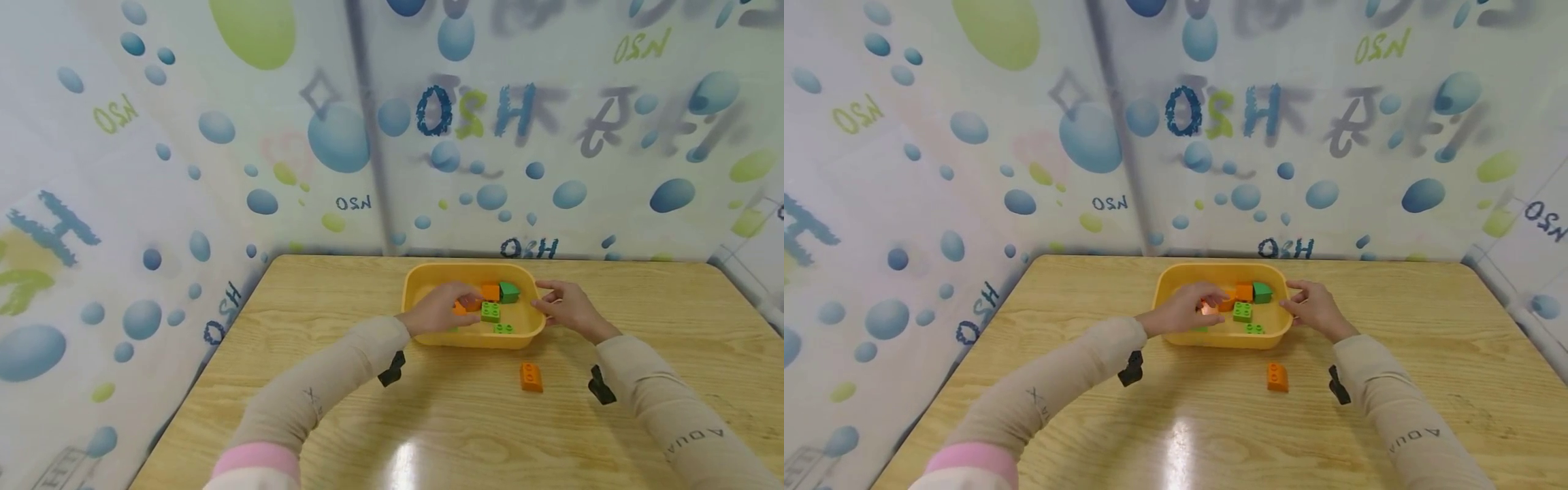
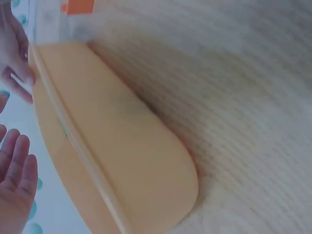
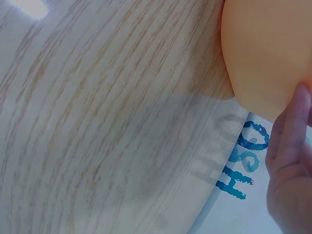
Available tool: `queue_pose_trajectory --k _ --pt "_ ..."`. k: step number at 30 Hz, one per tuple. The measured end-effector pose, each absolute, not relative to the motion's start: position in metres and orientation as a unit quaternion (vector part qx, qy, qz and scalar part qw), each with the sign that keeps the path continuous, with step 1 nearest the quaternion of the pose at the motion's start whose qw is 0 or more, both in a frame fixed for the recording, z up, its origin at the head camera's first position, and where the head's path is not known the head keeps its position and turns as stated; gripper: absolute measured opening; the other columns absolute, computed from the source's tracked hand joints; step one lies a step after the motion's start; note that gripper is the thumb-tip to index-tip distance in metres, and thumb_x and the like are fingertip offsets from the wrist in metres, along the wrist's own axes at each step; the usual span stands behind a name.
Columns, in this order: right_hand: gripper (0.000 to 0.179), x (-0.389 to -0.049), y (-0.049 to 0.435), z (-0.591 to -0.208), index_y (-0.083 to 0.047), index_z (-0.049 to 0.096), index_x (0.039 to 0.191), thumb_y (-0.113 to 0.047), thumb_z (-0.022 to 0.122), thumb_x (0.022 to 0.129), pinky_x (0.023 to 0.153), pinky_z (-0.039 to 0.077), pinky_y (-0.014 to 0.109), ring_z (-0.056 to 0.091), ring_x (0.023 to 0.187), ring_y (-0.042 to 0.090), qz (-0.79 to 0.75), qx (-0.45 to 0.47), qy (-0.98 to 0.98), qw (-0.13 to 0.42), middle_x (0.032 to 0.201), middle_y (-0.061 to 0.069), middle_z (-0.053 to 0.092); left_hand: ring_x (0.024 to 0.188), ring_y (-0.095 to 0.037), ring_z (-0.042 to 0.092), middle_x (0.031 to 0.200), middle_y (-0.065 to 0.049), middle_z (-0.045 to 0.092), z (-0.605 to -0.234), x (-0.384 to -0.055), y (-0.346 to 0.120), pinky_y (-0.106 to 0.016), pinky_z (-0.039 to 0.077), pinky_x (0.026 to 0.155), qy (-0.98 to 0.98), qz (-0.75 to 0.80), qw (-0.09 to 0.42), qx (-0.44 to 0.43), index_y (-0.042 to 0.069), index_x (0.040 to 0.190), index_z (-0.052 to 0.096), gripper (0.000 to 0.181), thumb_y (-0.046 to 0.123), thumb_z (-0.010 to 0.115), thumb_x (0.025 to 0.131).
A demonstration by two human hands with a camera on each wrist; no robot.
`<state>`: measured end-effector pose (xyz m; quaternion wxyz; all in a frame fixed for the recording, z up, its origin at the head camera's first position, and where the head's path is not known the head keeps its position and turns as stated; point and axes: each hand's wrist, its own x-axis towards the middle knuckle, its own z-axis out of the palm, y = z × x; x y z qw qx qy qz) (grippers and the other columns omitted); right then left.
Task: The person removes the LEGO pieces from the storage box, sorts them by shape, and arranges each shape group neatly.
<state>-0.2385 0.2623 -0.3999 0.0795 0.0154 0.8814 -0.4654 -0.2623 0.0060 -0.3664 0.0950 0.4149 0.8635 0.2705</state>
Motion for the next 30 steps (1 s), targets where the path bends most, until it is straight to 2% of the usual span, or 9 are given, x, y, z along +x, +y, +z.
queue_pose_trajectory --k 7,14,25,30 --pt "0.056 -0.241 0.262 -0.403 0.008 0.029 0.133 -0.012 0.056 0.087 0.062 0.052 0.029 0.057 0.072 0.022 -0.467 0.018 0.880 0.082 0.094 0.020 0.050 0.094 -0.018 0.053 0.108 -0.009 0.057 -0.373 -0.283 0.012 -0.023 0.043 0.080 0.874 0.280 0.105 0.382 0.004 0.115 0.055 0.038 0.024 0.062 0.084" --pt "0.057 -0.240 0.265 -0.403 0.007 0.029 0.133 -0.014 0.056 0.088 0.062 0.052 0.029 0.056 0.073 0.021 -0.465 0.016 0.882 0.080 0.097 0.020 0.050 0.094 -0.016 0.052 0.112 -0.007 0.054 -0.382 -0.293 0.019 -0.021 0.043 0.079 0.890 0.270 0.123 0.347 0.007 0.121 0.052 0.045 0.030 0.061 0.083" --pt "0.058 -0.237 0.267 -0.404 0.008 0.029 0.133 -0.016 0.056 0.087 0.062 0.052 0.030 0.057 0.072 0.019 -0.470 0.012 0.879 0.075 0.097 0.021 0.051 0.110 -0.014 0.046 0.122 0.000 0.051 -0.401 -0.305 0.034 -0.026 0.036 0.092 0.916 0.224 0.127 0.308 0.014 0.127 0.047 0.048 0.031 0.060 0.084" --pt "0.059 -0.239 0.266 -0.404 0.008 0.029 0.133 -0.016 0.057 0.087 0.062 0.052 0.030 0.057 0.071 0.018 -0.472 0.008 0.879 0.076 0.096 0.020 0.052 0.111 -0.015 0.046 0.122 0.000 0.052 -0.404 -0.306 0.037 -0.027 0.037 0.093 0.922 0.244 0.125 0.274 0.015 0.127 0.049 0.043 0.027 0.058 0.086"
